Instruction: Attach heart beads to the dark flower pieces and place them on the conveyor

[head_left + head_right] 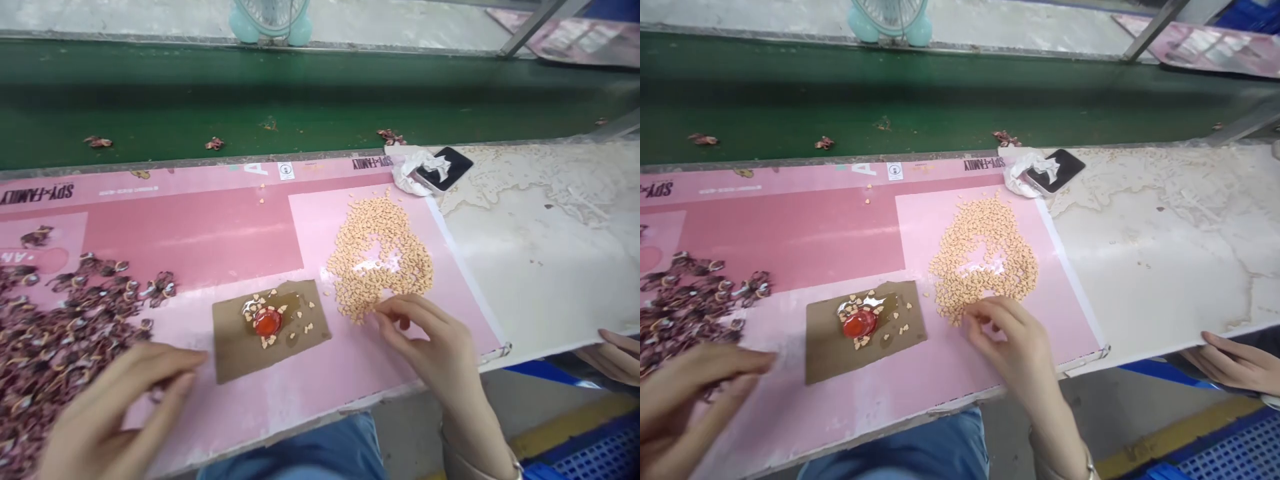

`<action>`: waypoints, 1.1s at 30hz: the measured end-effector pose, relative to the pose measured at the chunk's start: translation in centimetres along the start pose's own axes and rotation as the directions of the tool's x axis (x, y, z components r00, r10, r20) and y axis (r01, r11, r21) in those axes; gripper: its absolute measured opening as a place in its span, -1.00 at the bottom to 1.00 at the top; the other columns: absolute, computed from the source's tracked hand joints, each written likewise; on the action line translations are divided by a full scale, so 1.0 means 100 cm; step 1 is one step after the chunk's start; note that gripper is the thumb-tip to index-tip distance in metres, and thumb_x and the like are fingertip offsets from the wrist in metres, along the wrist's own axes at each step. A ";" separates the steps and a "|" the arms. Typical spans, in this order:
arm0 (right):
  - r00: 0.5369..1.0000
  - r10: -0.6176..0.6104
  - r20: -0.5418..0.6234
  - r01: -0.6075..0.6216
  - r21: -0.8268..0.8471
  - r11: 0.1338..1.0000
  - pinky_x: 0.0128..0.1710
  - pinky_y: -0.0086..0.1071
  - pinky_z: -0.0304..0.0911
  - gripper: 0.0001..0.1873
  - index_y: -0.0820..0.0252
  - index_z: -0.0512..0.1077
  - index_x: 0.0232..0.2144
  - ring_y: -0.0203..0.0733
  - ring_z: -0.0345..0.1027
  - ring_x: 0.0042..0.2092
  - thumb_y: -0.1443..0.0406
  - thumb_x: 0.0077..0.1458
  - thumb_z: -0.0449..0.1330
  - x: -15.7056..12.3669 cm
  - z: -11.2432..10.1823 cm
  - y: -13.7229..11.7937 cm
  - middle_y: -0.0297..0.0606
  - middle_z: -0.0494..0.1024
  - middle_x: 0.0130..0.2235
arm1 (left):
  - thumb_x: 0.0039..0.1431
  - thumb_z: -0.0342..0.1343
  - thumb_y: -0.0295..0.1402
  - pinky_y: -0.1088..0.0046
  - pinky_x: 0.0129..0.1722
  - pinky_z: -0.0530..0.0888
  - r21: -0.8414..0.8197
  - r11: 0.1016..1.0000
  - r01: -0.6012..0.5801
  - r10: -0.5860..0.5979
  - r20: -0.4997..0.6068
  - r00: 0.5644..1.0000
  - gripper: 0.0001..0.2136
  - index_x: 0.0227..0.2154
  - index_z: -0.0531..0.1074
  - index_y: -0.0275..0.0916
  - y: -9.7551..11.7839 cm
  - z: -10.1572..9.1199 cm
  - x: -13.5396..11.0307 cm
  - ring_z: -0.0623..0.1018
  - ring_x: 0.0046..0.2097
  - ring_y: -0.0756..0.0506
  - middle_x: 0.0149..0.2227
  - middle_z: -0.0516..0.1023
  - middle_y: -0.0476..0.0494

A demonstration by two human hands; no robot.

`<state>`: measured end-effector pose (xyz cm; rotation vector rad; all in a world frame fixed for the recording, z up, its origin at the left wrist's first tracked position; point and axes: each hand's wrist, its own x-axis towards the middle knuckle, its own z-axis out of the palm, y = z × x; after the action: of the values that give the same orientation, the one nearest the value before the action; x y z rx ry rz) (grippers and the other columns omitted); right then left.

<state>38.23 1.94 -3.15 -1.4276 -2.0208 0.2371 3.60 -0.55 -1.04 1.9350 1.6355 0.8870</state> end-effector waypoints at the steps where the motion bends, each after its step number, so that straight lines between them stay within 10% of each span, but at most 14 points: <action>1: 1.000 0.014 -0.004 -0.014 0.144 0.989 -0.51 -0.50 0.39 -0.87 0.13 0.48 -0.31 -0.34 0.43 -0.47 0.44 0.26 0.21 0.003 0.004 -0.015 -0.32 0.59 -0.38 | 0.32 0.19 -0.39 0.58 -0.37 0.54 -0.049 0.998 -0.035 0.038 0.060 0.997 -0.89 -0.21 0.59 -0.04 0.012 0.010 -0.003 0.63 -0.31 -0.02 -0.28 0.63 0.04; 8: 0.999 -0.047 0.010 0.034 0.543 0.839 -0.39 -0.54 0.51 -0.85 0.15 0.52 -0.29 -0.32 0.54 -0.40 0.48 0.23 0.21 0.012 0.040 -0.087 -0.31 0.63 -0.38 | 0.28 0.09 -0.61 0.76 -0.35 0.50 -0.319 0.944 -0.088 0.104 0.034 0.994 -0.81 -0.30 0.48 -0.15 0.056 0.059 0.000 0.55 -0.39 0.09 -0.40 0.51 0.06; 24: 0.994 -0.097 0.055 0.062 0.451 0.891 -0.43 -0.53 0.51 -0.84 0.13 0.51 -0.35 -0.30 0.54 -0.46 0.46 0.22 0.22 0.014 0.050 -0.090 -0.33 0.64 -0.43 | 0.26 0.07 -0.62 0.65 -0.41 0.50 -0.243 0.965 -0.102 0.091 -0.057 0.994 -0.82 -0.32 0.45 -0.20 0.044 0.063 -0.011 0.52 -0.40 0.04 -0.41 0.49 -0.01; 33: 0.995 -0.099 0.000 0.097 0.173 0.980 -0.39 -0.54 0.50 -0.84 0.14 0.50 -0.33 -0.33 0.55 -0.42 0.47 0.25 0.21 0.025 0.058 -0.071 -0.30 0.65 -0.38 | 0.40 -0.06 -0.57 0.60 -0.02 0.58 -0.124 0.992 -0.019 0.026 0.054 0.998 -0.40 0.44 0.13 -0.02 0.020 0.040 -0.028 0.62 -0.08 -0.02 -0.07 0.54 -0.12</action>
<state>28.72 2.63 -3.22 -1.2183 -2.0185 0.3680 7.57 -3.42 -2.92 1.8801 1.4941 0.9122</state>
